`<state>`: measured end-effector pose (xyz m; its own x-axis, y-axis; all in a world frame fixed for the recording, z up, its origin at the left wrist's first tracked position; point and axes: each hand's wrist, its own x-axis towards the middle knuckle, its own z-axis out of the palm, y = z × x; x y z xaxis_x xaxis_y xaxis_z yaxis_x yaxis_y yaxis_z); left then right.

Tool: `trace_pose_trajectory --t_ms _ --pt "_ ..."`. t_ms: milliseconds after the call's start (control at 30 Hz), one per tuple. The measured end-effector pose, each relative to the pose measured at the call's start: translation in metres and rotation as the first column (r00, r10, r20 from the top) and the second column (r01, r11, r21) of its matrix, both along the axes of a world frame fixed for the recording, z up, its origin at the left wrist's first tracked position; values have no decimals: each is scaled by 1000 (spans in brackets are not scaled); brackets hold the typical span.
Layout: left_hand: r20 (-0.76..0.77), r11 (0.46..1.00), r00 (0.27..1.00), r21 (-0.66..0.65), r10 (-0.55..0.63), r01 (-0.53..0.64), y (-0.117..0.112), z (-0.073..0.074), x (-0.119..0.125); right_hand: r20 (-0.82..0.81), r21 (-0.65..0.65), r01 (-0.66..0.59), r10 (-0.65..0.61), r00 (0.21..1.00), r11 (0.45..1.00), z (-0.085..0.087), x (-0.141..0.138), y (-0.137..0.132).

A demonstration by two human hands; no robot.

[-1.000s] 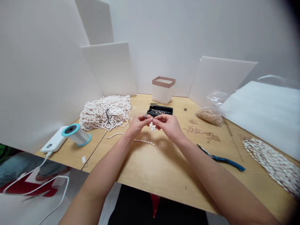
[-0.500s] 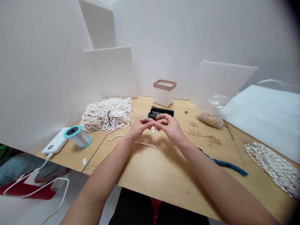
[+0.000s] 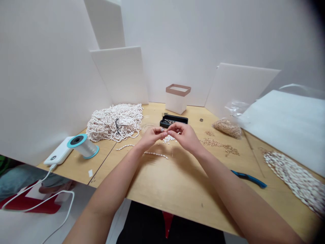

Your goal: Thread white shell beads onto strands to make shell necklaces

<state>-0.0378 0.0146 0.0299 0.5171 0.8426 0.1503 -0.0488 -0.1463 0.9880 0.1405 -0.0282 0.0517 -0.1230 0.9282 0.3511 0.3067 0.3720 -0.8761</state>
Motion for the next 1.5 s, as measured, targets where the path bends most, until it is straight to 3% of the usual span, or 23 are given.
trace_pose_trajectory --t_ms 133,300,433,533,633,767,867,933,1067,1133,1200,1300,1400,1500 --pt "91 989 994 -132 -56 68 0 -3 3 -152 -73 12 -23 988 997 2 0 2" --pt "320 897 946 -405 -41 176 5 0 -3 -553 -108 -3 -58 832 994 24 25 7" --pt "311 857 950 -486 -15 173 12 -4 -12 -615 -42 191 -176 769 981 40 63 13" --pt "256 831 966 -527 -43 177 18 -10 -18 -658 -45 277 -237 714 960 40 87 18" --pt "197 807 978 -565 -72 173 23 -15 -21 -683 -72 309 -272 678 948 32 102 24" --pt "135 818 984 -550 -115 171 25 -14 -23 -633 -97 304 -294 716 948 23 108 30" --pt "56 850 983 -496 -174 179 22 -10 -25 -633 -134 278 -298 714 951 21 105 31" --pt "-87 888 965 -417 -249 191 19 -8 -26 -634 -168 254 -302 711 952 22 100 28" --pt "-388 940 856 -162 -341 301 11 -13 -19 -540 -234 156 -262 800 960 24 91 20" --pt "-451 960 859 17 -241 278 9 -18 -13 -458 -267 92 -210 864 959 25 89 17" --pt "-470 964 881 210 -47 163 11 -24 -7 -406 -276 52 -165 899 960 25 89 15" --pt "-492 900 833 436 253 -16 19 -31 0 -373 -253 24 -120 920 967 27 90 13" --pt "-522 828 727 549 446 -114 30 -37 4 -328 -242 45 -125 936 969 35 90 7" --pt "-537 810 660 554 524 -192 40 -42 8 -267 -231 89 -152 952 969 45 87 -2"
